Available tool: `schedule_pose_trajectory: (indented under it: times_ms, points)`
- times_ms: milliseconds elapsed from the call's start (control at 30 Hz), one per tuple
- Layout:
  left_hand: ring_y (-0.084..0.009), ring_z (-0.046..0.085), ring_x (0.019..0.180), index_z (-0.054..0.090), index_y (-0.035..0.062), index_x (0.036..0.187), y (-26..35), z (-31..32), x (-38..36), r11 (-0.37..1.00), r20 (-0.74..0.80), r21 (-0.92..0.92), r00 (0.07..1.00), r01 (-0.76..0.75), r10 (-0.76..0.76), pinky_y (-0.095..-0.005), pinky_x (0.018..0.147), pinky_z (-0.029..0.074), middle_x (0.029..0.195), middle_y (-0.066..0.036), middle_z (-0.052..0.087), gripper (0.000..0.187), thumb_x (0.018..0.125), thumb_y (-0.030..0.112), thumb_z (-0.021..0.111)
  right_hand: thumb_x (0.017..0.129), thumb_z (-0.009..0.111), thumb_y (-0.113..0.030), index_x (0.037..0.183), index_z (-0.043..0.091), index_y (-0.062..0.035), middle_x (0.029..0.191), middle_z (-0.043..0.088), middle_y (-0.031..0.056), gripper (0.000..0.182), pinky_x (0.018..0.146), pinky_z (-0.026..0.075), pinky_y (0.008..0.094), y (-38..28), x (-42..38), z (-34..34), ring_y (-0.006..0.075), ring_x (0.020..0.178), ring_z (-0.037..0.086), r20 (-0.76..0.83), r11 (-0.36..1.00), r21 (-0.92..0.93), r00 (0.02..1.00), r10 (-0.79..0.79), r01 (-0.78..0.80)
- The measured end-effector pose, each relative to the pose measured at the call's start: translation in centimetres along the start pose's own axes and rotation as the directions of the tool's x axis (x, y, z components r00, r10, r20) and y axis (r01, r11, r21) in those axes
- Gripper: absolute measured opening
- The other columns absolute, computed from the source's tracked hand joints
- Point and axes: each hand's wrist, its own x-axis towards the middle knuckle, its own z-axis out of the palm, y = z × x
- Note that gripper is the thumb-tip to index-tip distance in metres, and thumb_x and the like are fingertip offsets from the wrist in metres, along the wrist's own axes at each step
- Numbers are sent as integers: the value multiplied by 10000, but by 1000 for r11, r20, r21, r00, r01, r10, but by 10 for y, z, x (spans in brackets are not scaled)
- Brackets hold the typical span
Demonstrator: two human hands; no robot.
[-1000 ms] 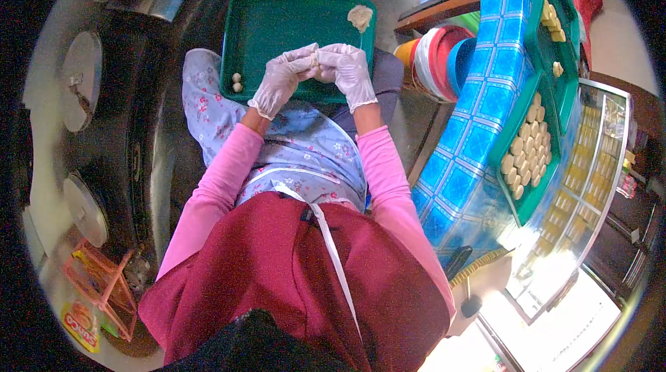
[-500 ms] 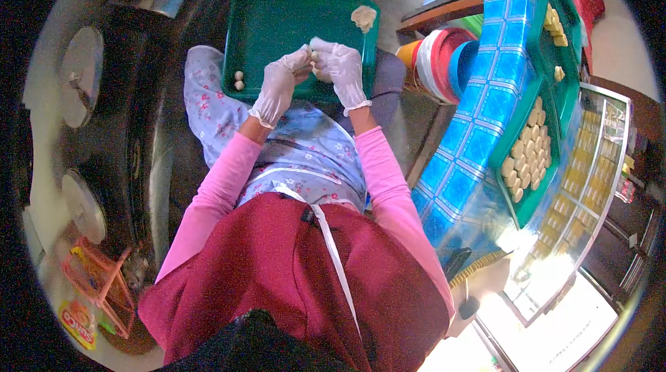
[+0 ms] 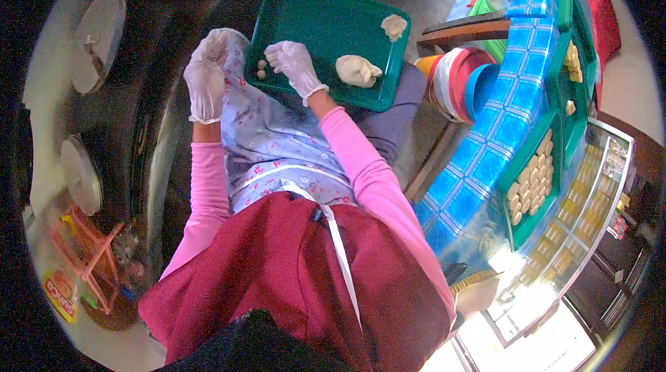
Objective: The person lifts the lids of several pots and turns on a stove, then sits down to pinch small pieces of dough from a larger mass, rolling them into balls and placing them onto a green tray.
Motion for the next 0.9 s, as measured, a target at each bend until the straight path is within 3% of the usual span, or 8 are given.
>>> schedule_pose_trajectory:
  times_ms: [67, 167, 233, 333, 433, 567, 800, 900]
  points:
    - [-237, 631, 1082, 605, -12, 1191, 5, -9, 3, 1000, -63, 0, 998, 9, -9, -336, 947, 486, 1180, -140, 652, 325, 972, 195, 482, 880, 569, -75, 972, 671, 20, 847, 669, 97, 167, 544, 507, 268, 6, 7, 16, 160, 652, 627, -8, 973, -220, 998, -68, 64]
    - [-238, 641, 1053, 601, -22, 1181, -2, -13, 4, 961, -18, -235, 988, 144, -152, -331, 906, 503, 1162, -165, 651, 323, 959, 192, 504, 870, 541, -54, 888, 660, 20, 755, 645, 99, 141, 570, 510, 278, 4, 11, 35, 186, 659, 628, -39, 983, 5, 982, 184, -184]
    - [-234, 643, 1020, 592, -20, 1184, -6, -2, -4, 939, 31, -234, 968, 251, -251, -306, 844, 494, 1143, -162, 656, 327, 955, 200, 516, 834, 552, -68, 822, 647, -26, 712, 633, 125, 104, 585, 511, 361, 1, 6, 33, 261, 679, 644, -82, 938, -343, 993, -87, 54]
    - [-187, 642, 866, 605, -32, 1149, -14, 23, -19, 933, 121, -36, 928, 359, -352, -270, 729, 487, 1036, -131, 679, 317, 927, 192, 571, 791, 547, -96, 780, 633, -94, 677, 627, 138, 87, 631, 503, 478, -14, 4, 11, 346, 702, 652, 98, 425, -850, 886, -454, 311]
    - [-93, 566, 628, 651, -62, 1048, -38, 49, -35, 909, 219, 19, 885, 417, -411, -201, 568, 439, 823, -72, 674, 247, 878, 117, 638, 778, 551, -146, 766, 653, -104, 745, 618, 140, 110, 646, 506, 460, -32, -15, -67, 358, 753, 616, 130, 41, -985, 875, -466, 168]
    - [-128, 559, 589, 624, -89, 1021, -94, 77, -60, 664, 416, 123, 569, 737, -709, -220, 534, 466, 809, -123, 670, 205, 929, 75, 542, 700, 673, -253, 732, 678, -74, 898, 636, 200, 181, 730, 532, 451, -60, -33, -111, 358, 881, 638, 10, 61, -998, 996, -88, 15]
    - [-264, 652, 812, 546, -71, 1065, -161, 110, -79, 348, 445, 7, 308, 938, -841, -370, 731, 566, 976, -192, 644, 194, 969, 62, 443, 735, 616, -206, 761, 669, -35, 823, 667, 190, 180, 733, 520, 427, -27, -9, -146, 353, 835, 656, 216, 22, -975, 966, -141, 221]
    - [-289, 655, 927, 545, -43, 1141, -151, 124, -83, 232, 541, -111, 255, 966, -802, -419, 831, 561, 1038, -179, 646, 236, 984, 85, 425, 754, 609, -195, 798, 688, -49, 849, 679, 163, 172, 705, 518, 406, -33, -12, -179, 350, 813, 653, 253, 458, -824, 939, -233, 335]
